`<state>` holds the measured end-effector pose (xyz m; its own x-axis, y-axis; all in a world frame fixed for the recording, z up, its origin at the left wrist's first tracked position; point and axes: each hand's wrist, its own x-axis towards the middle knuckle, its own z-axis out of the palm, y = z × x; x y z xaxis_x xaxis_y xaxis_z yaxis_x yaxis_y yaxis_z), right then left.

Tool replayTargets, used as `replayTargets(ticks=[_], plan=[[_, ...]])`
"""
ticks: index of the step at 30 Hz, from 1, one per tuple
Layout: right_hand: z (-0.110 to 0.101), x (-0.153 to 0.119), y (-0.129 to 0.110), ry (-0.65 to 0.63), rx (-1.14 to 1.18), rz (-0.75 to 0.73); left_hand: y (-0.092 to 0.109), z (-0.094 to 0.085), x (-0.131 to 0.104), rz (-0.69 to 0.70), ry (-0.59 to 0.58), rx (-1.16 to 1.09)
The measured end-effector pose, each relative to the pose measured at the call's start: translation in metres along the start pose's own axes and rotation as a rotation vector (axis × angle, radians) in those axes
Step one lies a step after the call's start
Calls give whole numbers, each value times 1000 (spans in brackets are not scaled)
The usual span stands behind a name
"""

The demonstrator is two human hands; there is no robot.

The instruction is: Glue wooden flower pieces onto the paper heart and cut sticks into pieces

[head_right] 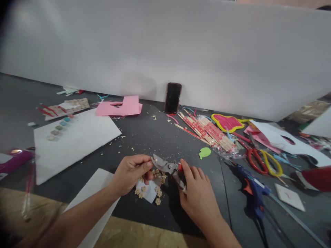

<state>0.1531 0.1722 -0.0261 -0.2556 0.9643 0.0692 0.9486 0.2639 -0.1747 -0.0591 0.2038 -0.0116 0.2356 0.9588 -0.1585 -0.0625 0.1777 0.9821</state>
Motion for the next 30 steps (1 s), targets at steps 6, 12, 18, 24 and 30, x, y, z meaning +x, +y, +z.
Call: replayTargets(ticks=[6, 12, 18, 24, 30], plan=[[1, -3, -1, 22, 24, -38, 3, 1, -2, -2, 26, 28], [-3, -6, -3, 13, -50, 9, 3, 2, -2, 5, 37, 34], [-4, -2, -2, 59, -75, 26, 5, 5, -1, 19, 55, -53], [-2, -1, -3, 21, -60, 24, 2, 2, -1, 69, 60, -22], [1, -2, -3, 9, -36, -6, 4, 0, -3, 73, 43, 122]])
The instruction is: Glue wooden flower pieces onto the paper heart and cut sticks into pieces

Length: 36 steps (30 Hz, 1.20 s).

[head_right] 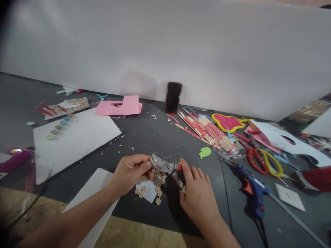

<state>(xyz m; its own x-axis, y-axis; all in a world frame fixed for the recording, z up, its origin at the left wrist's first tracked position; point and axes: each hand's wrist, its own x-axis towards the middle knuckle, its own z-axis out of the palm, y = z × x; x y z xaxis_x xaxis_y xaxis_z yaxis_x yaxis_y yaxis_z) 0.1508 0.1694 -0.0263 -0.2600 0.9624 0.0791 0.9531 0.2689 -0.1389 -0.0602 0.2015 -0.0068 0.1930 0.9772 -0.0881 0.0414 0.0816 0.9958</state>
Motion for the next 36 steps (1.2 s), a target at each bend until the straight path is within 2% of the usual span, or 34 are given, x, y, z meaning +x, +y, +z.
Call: replayTargets(ticks=[12, 20, 26, 36], plan=[[-4, -6, -1, 33, -73, -16, 0, 1, -1, -35, 6, 99], [-5, -1, -1, -15, -93, 50, -2, 3, 4, -70, -21, -62], [-3, 2, 1, -62, -46, 70, -9, 4, 5, -19, 3, -88], [0, -2, 2, -35, -58, 10, -8, 1, 2, -6, -35, -17]])
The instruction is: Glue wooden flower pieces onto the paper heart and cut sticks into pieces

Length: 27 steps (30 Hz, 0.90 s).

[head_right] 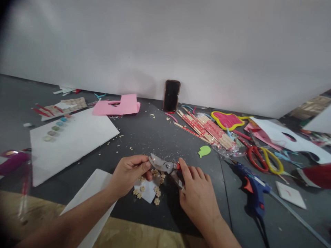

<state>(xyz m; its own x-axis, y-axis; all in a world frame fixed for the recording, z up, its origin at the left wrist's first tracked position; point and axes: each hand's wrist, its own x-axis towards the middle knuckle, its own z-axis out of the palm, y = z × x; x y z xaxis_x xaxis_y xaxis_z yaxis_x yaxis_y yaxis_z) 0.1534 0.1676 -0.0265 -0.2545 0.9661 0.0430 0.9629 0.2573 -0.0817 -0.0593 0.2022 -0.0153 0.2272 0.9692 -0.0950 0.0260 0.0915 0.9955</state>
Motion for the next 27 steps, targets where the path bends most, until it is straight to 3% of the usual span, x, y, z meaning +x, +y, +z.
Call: replayTargets(ticks=[8, 17, 27], plan=[[-2, 1, -3, 23, 99, -27, 0, 1, -1, -29, -17, -115], [-2, -1, -3, -14, 52, 9, -2, 1, -1, -37, -12, -66], [-1, 4, -2, 67, 55, 8, -2, 1, -1, -7, 52, -113]])
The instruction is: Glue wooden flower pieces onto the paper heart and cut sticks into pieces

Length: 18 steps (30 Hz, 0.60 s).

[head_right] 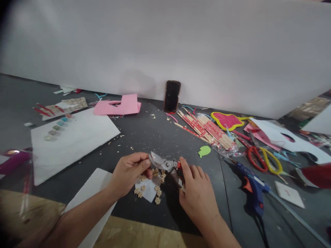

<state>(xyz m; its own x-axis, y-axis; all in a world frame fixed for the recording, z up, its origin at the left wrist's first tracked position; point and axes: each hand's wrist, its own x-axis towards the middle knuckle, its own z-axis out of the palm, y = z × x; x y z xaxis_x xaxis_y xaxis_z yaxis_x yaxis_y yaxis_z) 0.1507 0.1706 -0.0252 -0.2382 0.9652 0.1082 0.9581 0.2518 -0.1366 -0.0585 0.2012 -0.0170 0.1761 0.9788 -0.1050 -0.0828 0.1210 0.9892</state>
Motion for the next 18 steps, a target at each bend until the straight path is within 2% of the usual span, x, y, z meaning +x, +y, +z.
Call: replayTargets(ticks=[7, 12, 18], plan=[[1, -1, 0, -40, -1, -4, 6, -1, -1, -2, -46, 209], [-1, -3, -3, -60, 34, -28, 13, -1, -2, -19, -54, 196], [-5, -8, -4, -79, -59, 14, 12, 1, -3, -49, -37, 190]])
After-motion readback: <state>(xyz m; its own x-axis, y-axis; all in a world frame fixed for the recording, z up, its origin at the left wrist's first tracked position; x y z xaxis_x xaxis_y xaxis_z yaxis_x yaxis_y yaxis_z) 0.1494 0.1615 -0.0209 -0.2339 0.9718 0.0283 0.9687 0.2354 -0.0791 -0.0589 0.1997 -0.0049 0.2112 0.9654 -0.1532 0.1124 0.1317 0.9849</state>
